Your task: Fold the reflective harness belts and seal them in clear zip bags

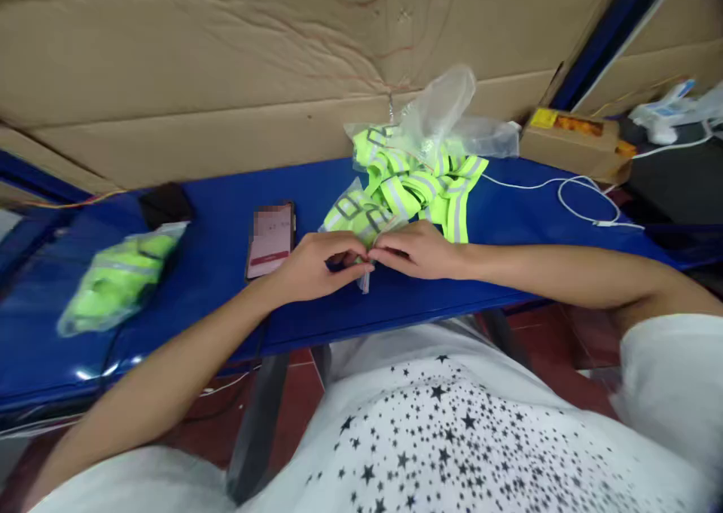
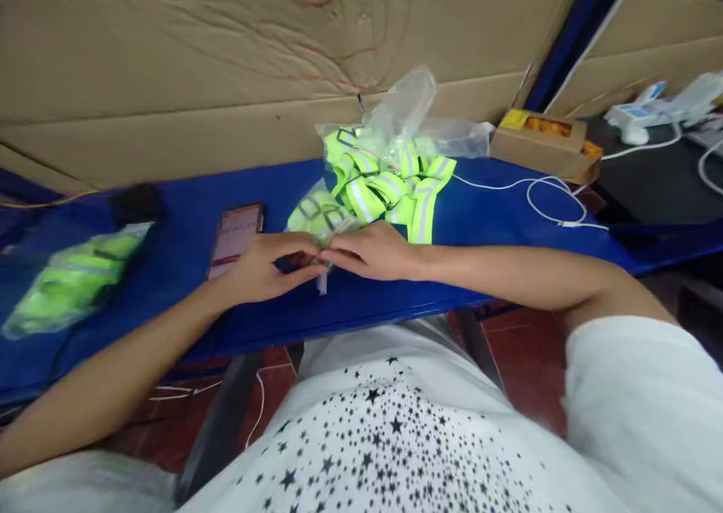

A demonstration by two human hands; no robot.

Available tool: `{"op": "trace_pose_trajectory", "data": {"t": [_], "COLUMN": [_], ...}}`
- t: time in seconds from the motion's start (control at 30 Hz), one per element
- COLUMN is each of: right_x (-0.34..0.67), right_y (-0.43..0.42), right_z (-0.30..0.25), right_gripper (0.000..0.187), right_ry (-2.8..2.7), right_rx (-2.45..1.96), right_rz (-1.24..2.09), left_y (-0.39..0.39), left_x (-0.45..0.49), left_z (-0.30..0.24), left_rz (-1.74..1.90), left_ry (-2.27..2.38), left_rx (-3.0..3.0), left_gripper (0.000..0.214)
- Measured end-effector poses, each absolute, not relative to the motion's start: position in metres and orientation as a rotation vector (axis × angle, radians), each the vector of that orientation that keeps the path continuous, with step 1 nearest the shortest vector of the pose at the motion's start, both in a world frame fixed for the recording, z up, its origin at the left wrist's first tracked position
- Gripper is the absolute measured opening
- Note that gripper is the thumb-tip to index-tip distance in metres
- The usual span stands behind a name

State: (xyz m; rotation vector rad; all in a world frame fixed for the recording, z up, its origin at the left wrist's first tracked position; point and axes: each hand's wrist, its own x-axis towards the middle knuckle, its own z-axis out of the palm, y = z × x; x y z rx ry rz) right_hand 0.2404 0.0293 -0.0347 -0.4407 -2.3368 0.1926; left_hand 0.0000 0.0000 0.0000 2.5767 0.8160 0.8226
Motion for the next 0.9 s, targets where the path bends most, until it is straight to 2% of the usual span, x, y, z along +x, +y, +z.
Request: {"op": "trace_pose_trajectory", "data": {"t": [0.17, 0.33, 0.5, 0.73, 0.9], "right_x": [0.239, 0.237, 0.237, 0.233, 0.232], "right_y": [0.028, 0.026, 0.03, 0.033, 0.03], "right_z": [-0.032, -0.029, -0.034, -0.036, -0.033], "right_gripper": [0.061, 0.058, 0.046, 0.05, 0.047], "right_ry": [-2.278, -2.195, -2.214, -2.178, -2.153], "right_rx": [-0.696, -0.737, -0.553, -0.586, -0.566], "right_rz": [0.424, 0.698, 0.626, 0.516, 0.419], "left_y": [0.005, 0.006, 0.003, 0.0, -0.001], "left_x": [-0.001, -0.001, 0.001, 0.007, 0.009], "left_z": [-0.001, 0.0, 0.002, -0.005, -0.004], "left_rz": [0.779, 0.712, 0.799, 1.001, 1.065], "left_ry": [0.833, 0.83, 0.871, 0.961, 1.055], "left_rx": [2.398, 2.253, 2.226, 2.356, 2.497], "left_gripper": [0.015, 0.019, 0.017, 0.013, 0.011]}}
